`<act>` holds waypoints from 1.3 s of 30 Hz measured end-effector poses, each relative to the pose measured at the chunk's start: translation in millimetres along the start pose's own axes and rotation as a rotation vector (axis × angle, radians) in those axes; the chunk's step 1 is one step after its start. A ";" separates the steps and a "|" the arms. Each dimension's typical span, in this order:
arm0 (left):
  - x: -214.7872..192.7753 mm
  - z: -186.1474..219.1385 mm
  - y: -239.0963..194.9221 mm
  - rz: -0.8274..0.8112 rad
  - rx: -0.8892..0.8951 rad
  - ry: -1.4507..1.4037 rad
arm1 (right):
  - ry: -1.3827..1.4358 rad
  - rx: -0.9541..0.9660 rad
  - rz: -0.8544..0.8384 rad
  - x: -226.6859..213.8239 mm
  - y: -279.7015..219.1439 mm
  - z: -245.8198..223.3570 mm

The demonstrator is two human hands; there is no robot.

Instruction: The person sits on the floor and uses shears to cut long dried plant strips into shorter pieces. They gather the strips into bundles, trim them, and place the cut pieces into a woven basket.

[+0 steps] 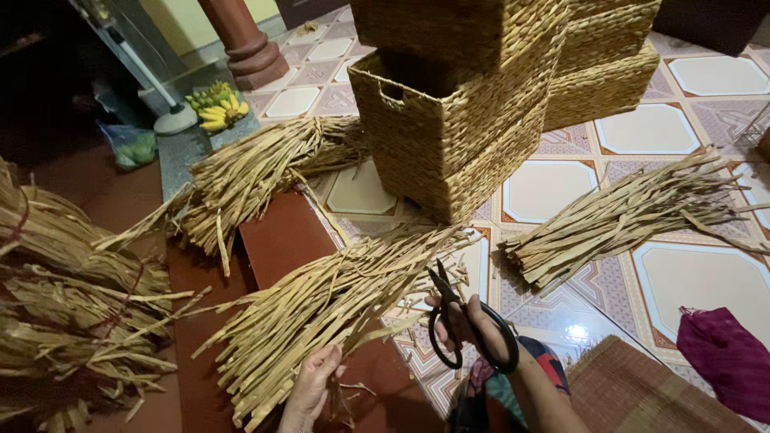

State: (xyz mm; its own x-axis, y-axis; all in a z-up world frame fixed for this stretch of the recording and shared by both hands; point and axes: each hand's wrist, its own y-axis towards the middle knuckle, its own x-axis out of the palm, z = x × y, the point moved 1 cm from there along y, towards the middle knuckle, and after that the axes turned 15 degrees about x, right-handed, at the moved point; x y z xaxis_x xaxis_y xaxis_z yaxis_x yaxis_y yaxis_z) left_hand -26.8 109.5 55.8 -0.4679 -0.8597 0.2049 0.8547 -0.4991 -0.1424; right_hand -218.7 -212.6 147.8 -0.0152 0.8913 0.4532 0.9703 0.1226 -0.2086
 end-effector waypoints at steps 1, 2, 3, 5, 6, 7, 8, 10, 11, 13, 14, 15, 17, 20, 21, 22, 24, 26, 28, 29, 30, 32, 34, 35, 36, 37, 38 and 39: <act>0.3 -0.8 -2.6 -0.036 0.018 -0.033 | 0.023 -0.029 -0.043 3.1 1.7 -1.4; -0.1 -0.8 -3.2 -0.072 0.036 -0.066 | 0.046 -0.058 -0.086 6.2 3.0 -2.5; -0.7 -0.7 -3.0 -0.075 0.052 -0.083 | 0.069 -0.085 -0.130 9.2 2.7 -3.2; 0.6 0.1 -3.5 -0.080 0.085 -0.118 | 0.093 -0.082 -0.114 13.5 -3.8 -1.9; 0.7 2.5 -3.3 -0.081 0.092 -0.093 | 0.104 -0.080 -0.107 15.3 -5.9 -1.2; 2.1 4.0 -3.8 -0.080 0.097 -0.074 | 0.109 -0.076 -0.113 16.3 -6.6 -1.1; 3.9 6.3 -3.9 -0.079 0.103 -0.054 | 0.114 -0.072 -0.120 17.3 -6.1 -0.9; 11.6 10.4 -6.8 -0.102 0.102 -0.074 | 0.127 -0.063 -0.114 19.5 -6.7 1.1; 15.3 14.2 -8.6 -0.114 0.100 -0.082 | 0.134 -0.064 -0.102 18.9 -4.9 0.1; 20.8 22.8 -14.1 -0.136 0.102 -0.084 | 0.165 -0.059 -0.058 18.8 0.8 -1.2; 23.0 26.6 -16.3 -0.148 0.105 -0.086 | 0.190 -0.054 -0.027 19.1 4.6 -1.3; 24.1 29.7 -17.3 -0.139 0.088 -0.074 | 0.213 -0.051 0.001 18.9 8.6 -1.5; 23.4 30.5 -19.2 -0.122 0.057 -0.051 | 0.283 -0.091 0.063 18.2 12.0 -0.7; 13.1 22.7 -12.7 -0.094 0.068 -0.060 | 0.278 -0.163 0.205 17.1 15.3 -0.2; 8.5 19.1 -10.2 -0.087 0.084 -0.051 | 0.260 -0.189 0.264 16.8 15.0 0.7; 4.3 16.4 -7.9 -0.081 0.100 -0.041 | 0.255 -0.204 0.309 15.7 15.8 1.2; -0.9 13.2 -7.2 -0.050 0.103 0.001 | 0.244 -0.230 0.403 10.8 15.8 3.3; -3.6 20.0 -3.4 0.007 0.082 0.065 | 0.122 -0.198 0.633 0.9 13.5 4.6; -0.1 27.5 1.0 0.054 0.178 0.061 | 0.100 -0.196 0.729 -12.5 16.3 6.2; 2.4 29.1 1.1 0.084 0.219 0.061 | 0.145 -0.209 0.717 -22.3 17.4 7.1; 6.5 30.1 5.7 0.074 0.238 0.063 | 0.190 -0.220 0.706 -30.3 18.2 10.3; 14.3 29.8 16.1 0.078 0.262 0.113 | 0.174 -0.259 0.784 -39.9 19.9 19.9; 23.5 21.9 19.0 0.046 0.288 0.271 | 0.172 -0.323 0.854 -44.4 19.2 31.3; 27.3 17.8 24.2 -0.005 0.318 0.380 | 0.177 -0.376 0.885 -45.0 18.7 35.3; 31.4 9.2 28.5 -0.091 0.236 0.554 | 0.182 -0.430 0.915 -46.1 18.8 37.8; 33.8 -4.3 29.3 -0.181 0.142 0.727 | 0.160 -0.458 0.911 -46.9 18.0 41.4; 30.5 -18.2 28.5 -0.274 0.045 0.895 | 0.137 -0.486 0.906 -47.6 17.2 44.3; 24.1 -31.1 26.6 -0.346 0.033 1.028 | 0.115 -0.514 0.898 -46.7 18.1 46.8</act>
State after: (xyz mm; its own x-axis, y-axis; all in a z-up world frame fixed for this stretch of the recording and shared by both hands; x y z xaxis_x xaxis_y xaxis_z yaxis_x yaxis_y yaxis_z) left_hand -22.4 72.1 26.8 -0.6357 -0.3600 -0.6828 0.6388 -0.7420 -0.2035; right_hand -211.7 -231.5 82.3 0.7607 0.5120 0.3990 0.5992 -0.7902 -0.1284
